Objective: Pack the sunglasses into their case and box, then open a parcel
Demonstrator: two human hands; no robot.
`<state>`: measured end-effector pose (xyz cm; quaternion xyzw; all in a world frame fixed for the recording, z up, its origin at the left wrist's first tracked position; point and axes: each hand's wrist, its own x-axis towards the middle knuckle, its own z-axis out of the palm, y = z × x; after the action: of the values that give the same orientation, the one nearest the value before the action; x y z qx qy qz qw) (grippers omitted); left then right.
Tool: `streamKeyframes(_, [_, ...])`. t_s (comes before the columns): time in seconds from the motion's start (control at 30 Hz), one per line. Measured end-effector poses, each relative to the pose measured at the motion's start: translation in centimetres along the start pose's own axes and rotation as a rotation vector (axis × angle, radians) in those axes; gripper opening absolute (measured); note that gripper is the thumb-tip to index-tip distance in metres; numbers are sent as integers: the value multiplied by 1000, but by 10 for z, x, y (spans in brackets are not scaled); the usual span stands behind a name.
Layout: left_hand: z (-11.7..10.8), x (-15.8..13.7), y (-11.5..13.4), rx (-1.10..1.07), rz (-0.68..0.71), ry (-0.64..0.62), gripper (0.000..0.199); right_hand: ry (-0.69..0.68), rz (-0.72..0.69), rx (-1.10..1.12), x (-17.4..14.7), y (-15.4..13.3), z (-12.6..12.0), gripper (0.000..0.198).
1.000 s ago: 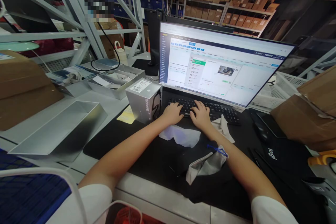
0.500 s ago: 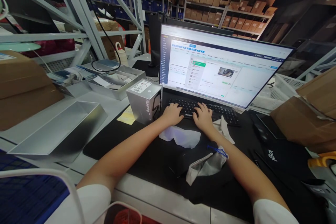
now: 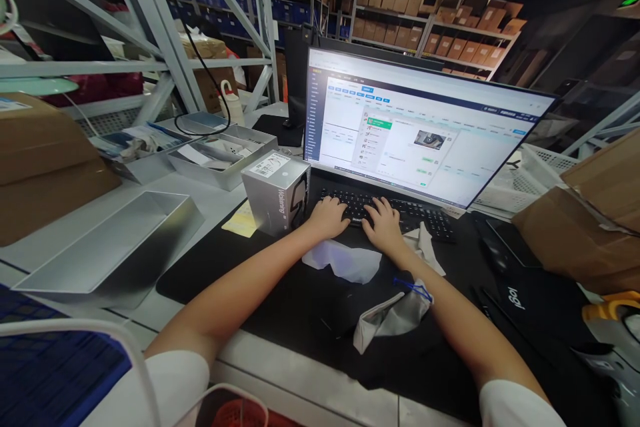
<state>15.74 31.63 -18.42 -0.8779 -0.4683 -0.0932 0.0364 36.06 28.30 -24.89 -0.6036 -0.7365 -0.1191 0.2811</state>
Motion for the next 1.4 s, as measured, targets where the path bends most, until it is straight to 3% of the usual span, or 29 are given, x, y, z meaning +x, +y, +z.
streamKeyframes(0.17, [-1,0,0,-20,-3,22,44,-12,1,-6,-1,-3,0,42])
streamKeyframes(0.37, [-2,0,0,-20,-15,-4,45,-4,35,61,0,0,1,58])
streamKeyframes(1.4, [-5,0,-5,-9,13,-84,51,36,3,52,0,6,2,52])
